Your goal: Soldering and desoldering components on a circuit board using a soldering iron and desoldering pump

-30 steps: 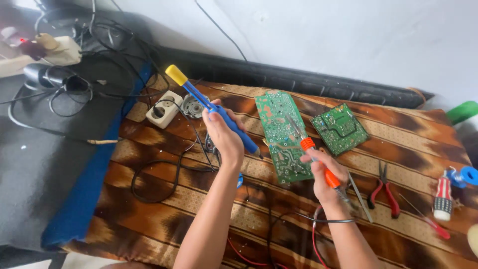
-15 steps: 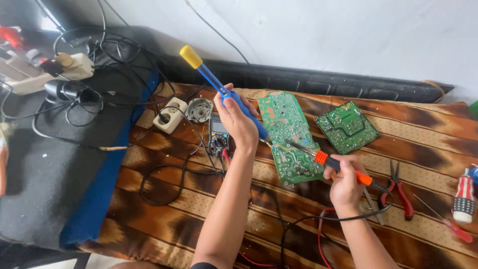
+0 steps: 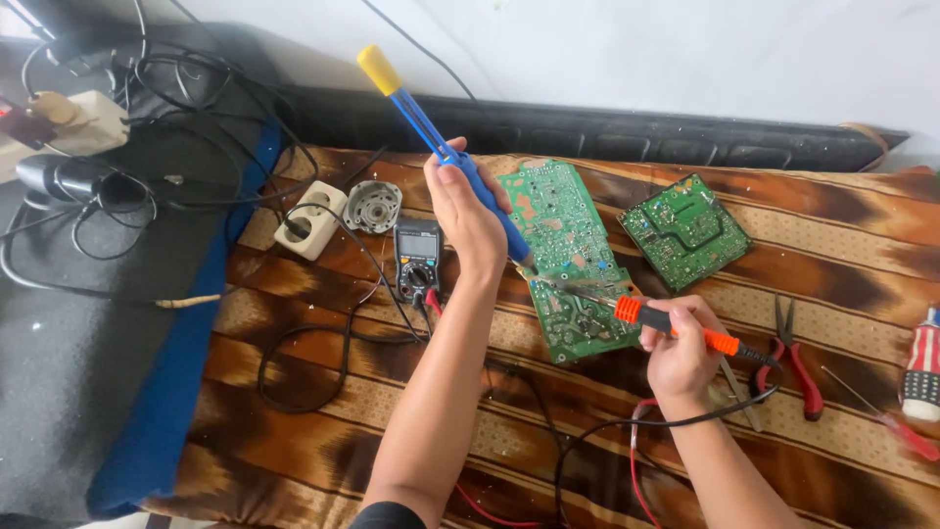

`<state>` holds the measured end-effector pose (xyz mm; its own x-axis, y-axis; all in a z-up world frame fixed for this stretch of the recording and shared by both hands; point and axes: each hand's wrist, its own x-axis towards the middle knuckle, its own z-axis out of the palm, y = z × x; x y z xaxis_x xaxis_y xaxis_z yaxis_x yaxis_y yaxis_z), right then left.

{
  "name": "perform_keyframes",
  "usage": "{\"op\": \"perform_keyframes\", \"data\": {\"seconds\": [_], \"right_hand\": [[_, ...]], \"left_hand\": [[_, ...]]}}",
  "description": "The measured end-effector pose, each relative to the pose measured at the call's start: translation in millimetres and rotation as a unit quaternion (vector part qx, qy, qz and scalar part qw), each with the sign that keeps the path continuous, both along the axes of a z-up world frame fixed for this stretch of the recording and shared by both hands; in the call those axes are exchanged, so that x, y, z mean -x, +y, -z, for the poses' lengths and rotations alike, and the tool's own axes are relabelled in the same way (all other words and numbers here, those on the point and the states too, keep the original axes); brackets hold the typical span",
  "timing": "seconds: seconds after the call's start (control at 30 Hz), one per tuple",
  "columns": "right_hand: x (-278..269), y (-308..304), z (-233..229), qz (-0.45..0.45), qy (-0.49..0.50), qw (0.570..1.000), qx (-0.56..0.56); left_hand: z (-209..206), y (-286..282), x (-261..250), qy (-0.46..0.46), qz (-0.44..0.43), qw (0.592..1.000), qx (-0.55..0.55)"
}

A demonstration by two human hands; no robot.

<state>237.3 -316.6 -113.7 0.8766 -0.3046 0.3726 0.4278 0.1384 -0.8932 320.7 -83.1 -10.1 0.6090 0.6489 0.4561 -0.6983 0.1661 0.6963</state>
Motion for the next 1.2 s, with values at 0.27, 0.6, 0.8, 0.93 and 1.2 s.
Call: {"op": "perform_keyframes", "data": {"seconds": [0.27, 0.6, 0.8, 0.93, 1.2], "right_hand": [[6, 6, -13, 0.006, -0.006, 1.0, 0.008], [7, 8, -22, 0.002, -0.003, 1.0, 0.007], [1, 0, -6, 0.004, -0.018, 1.0, 0.02], [9, 9, -28, 0.006, -0.01, 1.0, 0.024], [9, 10, -26, 0.008, -0.003, 1.0, 0.01]], "left_hand": [[4, 0, 4, 0.014, 0.003, 1.0, -0.012], [7, -3, 4, 0.026, 0.009, 0.999, -0.026], [9, -8, 5, 0.022, 0.01, 0.999, -0.026], [12, -9, 2, 0.011, 0.012, 1.0, -0.023], [7, -6, 5, 0.012, -0.01, 1.0, -0.027]]}}
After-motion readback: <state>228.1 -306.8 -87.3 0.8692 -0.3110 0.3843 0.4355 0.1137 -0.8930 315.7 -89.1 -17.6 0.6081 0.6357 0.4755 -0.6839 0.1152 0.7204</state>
